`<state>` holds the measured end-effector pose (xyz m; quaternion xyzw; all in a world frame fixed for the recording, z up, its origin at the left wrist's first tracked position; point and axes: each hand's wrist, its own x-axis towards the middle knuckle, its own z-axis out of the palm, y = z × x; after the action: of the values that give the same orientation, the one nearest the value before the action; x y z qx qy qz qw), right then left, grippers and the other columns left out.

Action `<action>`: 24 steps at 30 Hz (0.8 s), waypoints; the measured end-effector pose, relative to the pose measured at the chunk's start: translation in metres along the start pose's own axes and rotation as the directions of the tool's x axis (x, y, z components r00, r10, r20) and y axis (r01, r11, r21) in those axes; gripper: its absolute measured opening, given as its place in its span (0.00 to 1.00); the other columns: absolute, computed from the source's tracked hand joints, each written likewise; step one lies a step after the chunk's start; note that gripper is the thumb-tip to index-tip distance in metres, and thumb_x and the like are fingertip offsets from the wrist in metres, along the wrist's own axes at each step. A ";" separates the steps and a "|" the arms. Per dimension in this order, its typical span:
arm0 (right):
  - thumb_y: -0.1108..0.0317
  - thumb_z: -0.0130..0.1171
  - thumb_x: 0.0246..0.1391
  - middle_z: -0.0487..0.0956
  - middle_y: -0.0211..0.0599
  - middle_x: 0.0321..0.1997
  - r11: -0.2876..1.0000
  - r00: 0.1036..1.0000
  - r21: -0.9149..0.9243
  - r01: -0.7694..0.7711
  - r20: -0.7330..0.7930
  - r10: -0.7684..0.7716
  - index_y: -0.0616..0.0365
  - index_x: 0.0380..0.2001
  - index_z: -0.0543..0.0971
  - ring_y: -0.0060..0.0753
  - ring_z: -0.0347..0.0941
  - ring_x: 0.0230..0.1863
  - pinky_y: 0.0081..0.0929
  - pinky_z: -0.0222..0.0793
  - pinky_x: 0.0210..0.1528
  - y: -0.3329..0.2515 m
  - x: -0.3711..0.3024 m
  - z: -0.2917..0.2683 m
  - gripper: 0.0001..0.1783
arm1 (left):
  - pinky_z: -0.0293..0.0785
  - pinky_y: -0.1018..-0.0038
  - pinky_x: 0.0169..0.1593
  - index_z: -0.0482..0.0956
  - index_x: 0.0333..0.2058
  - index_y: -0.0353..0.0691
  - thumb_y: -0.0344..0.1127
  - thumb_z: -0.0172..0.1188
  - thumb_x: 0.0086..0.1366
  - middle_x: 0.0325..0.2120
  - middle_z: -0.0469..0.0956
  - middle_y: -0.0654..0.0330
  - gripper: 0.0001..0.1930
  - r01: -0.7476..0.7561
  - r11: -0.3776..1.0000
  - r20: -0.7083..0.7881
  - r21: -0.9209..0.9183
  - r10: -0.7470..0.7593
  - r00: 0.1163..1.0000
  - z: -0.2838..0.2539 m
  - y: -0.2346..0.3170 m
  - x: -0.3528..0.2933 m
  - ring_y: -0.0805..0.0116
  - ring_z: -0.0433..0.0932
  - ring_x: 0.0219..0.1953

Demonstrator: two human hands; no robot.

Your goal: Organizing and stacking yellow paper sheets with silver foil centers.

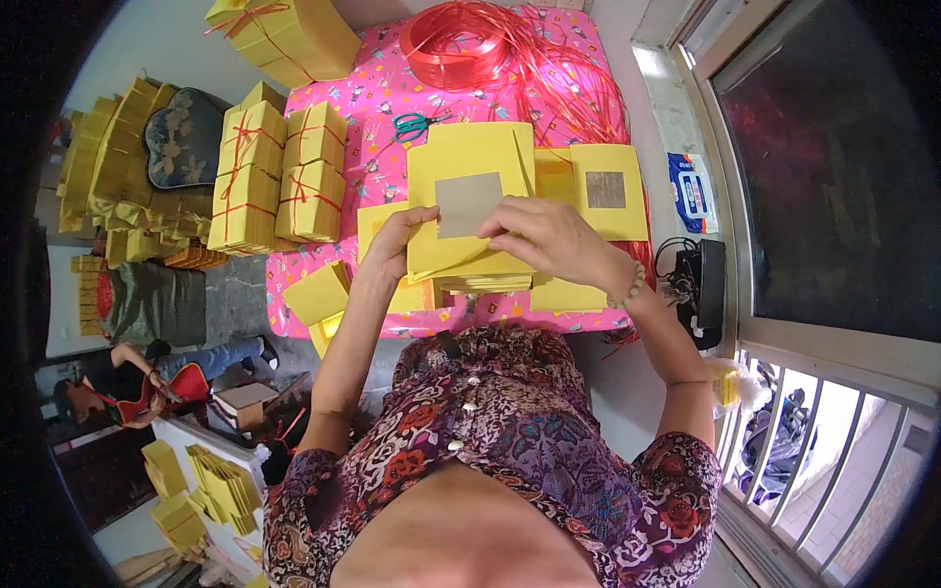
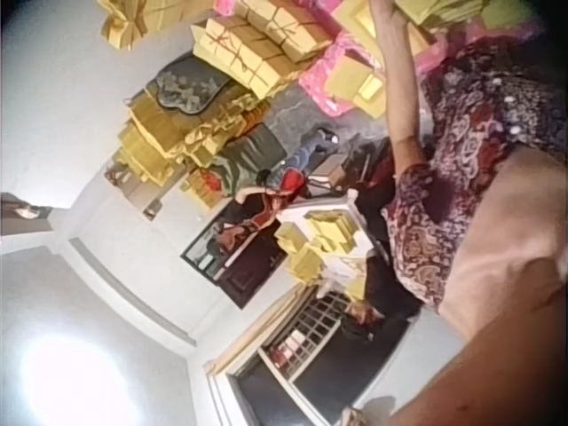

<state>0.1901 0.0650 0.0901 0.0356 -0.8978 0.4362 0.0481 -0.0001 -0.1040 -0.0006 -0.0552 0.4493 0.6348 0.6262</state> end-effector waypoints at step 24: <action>0.60 0.63 0.48 0.73 0.30 0.28 0.846 0.934 -0.497 0.191 -0.173 -0.313 0.52 0.30 0.80 0.32 0.73 0.36 0.32 0.64 0.42 0.000 0.012 0.021 0.09 | 0.81 0.63 0.44 0.70 0.46 0.29 0.32 0.50 0.65 0.39 0.78 0.49 0.14 0.037 0.998 0.019 -0.060 -0.036 0.999 0.008 0.003 -0.005 0.58 0.81 0.38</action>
<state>0.1771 0.0484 0.0786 0.0867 -0.9510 0.1949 0.2239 0.0024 -0.1021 0.0080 -0.0767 0.4234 0.6369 0.6398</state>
